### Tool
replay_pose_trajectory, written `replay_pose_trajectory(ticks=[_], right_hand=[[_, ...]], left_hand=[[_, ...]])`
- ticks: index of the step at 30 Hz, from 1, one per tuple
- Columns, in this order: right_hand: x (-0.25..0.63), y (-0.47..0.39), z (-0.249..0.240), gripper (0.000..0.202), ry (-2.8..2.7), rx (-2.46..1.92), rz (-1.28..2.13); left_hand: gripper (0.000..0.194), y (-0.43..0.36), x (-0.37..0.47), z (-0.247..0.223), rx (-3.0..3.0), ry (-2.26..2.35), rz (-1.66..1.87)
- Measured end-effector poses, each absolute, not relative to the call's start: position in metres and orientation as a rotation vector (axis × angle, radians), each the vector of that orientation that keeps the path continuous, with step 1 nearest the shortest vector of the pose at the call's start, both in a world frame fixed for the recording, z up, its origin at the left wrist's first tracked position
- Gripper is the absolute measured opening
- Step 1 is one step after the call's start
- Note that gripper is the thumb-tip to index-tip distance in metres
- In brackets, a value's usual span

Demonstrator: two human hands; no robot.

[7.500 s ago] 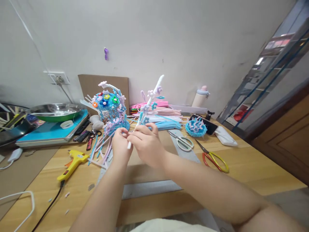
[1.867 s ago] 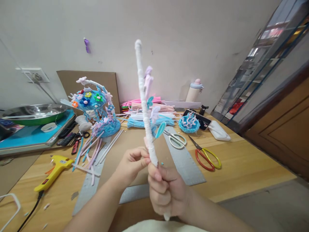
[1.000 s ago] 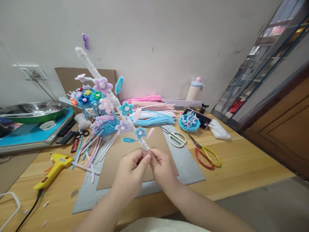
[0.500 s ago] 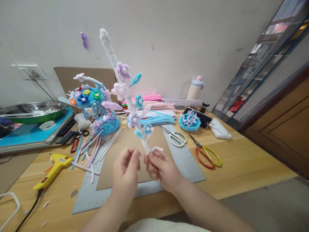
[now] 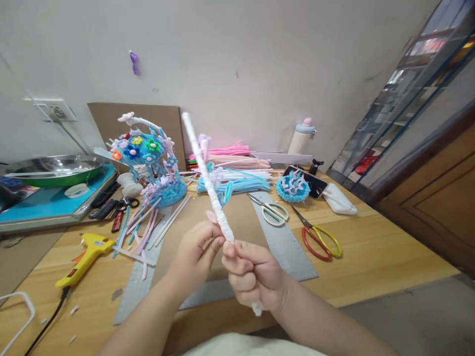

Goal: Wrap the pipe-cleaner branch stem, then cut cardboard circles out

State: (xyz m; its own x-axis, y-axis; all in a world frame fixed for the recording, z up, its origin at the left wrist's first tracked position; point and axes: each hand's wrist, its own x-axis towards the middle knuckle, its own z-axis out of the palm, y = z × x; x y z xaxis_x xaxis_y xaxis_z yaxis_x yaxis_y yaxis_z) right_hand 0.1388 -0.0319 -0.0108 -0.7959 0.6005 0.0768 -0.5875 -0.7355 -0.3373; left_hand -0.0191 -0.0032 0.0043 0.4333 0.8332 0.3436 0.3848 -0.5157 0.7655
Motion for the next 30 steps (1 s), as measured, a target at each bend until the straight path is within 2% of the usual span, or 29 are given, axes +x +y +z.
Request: replay_pose_trajectory(ticks=[10,17,19,24,30], right_hand=[[0.116,-0.031,-0.022,0.026,-0.752,-0.821,1.842],[0.105,-0.013,-0.05,0.028,-1.179,-1.067,1.162],[0.105,-0.013,-0.052,0.028,-1.142,-1.05,1.194],[0.105,-0.017,-0.051,0.037,-0.805,-0.956,1.61],[0.103,-0.019,-0.036,0.032,-0.802,-0.969,1.517]], left_hand=[[0.023,-0.011,-0.02,0.009,2.378,1.407,0.704],[0.018,-0.015,-0.003,-0.004,2.388,1.702,0.607],[0.018,-0.017,-0.001,-0.008,2.417,1.688,0.605],[0.026,-0.017,0.001,-0.015,2.324,1.593,0.664],[0.026,-0.016,-0.003,-0.017,1.759,1.308,1.005]])
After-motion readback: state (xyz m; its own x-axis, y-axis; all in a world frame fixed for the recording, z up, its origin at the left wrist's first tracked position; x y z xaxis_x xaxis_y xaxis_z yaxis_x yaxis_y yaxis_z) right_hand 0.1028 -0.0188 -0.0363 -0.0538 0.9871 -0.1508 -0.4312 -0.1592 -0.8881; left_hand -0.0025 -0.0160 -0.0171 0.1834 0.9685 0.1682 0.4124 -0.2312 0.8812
